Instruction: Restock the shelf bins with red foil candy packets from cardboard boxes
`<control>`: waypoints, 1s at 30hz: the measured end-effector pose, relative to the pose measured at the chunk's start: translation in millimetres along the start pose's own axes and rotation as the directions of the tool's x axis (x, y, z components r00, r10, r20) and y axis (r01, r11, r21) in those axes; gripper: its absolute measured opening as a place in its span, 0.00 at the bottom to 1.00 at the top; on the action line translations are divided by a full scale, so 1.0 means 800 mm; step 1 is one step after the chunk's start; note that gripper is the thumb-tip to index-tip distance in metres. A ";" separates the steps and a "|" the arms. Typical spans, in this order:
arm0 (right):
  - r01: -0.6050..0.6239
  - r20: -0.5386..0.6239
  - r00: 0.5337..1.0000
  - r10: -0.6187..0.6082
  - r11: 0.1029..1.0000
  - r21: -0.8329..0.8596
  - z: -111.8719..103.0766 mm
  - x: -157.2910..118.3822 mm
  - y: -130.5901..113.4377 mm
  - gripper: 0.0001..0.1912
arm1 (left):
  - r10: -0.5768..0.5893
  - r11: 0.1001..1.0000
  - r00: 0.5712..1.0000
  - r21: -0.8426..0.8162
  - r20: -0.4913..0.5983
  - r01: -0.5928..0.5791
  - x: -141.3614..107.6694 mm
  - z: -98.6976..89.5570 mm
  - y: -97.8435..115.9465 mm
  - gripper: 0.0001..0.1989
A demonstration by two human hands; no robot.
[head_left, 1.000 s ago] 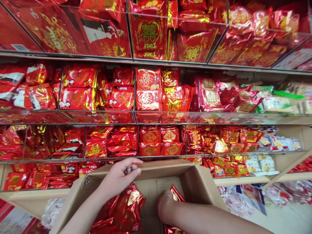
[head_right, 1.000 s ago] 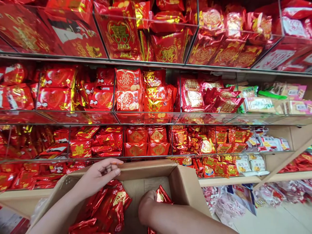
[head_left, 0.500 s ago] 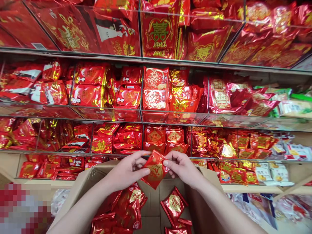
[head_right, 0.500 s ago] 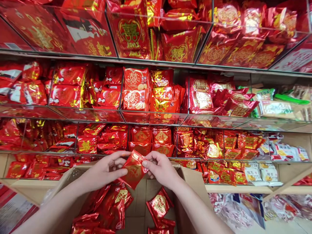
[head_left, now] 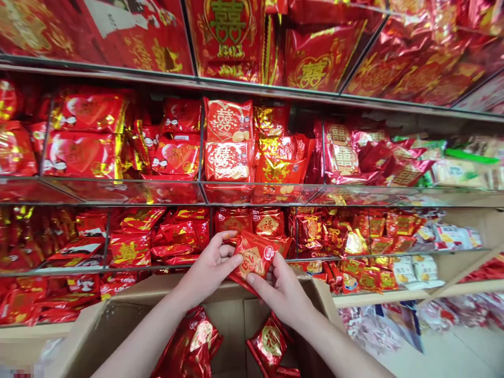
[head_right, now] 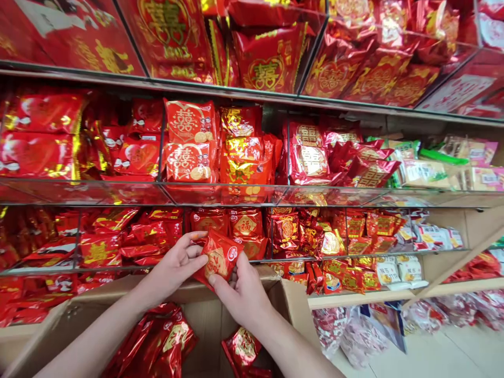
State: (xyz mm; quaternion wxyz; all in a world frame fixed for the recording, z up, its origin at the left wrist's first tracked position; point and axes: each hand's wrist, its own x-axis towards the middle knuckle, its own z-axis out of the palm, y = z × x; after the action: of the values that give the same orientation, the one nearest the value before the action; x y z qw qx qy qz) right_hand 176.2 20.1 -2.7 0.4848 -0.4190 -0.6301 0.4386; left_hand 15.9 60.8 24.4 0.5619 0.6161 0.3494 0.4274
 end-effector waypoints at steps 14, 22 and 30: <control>-0.035 -0.193 0.876 -0.442 0.341 -0.939 -0.103 0.018 -0.023 0.09 | 0.297 0.645 0.941 0.694 0.160 -0.321 -0.006 0.008 0.003 0.11; -0.161 -0.138 0.948 -0.287 -0.059 -0.985 -0.069 0.062 -0.049 0.11 | 0.342 0.038 0.886 0.937 0.313 -0.346 0.061 0.057 -0.001 0.29; -0.050 -0.017 0.988 -0.152 -0.212 -0.976 -0.064 0.086 -0.041 0.14 | 0.382 -0.020 0.897 0.973 0.222 -0.232 0.077 0.062 -0.022 0.25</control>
State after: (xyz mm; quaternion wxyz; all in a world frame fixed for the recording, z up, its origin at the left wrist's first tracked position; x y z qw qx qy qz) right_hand 211.0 84.8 52.7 0.0358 -0.6410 -0.7201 -0.2630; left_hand 86.3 99.8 15.0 -0.1399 0.8649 0.4299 0.2182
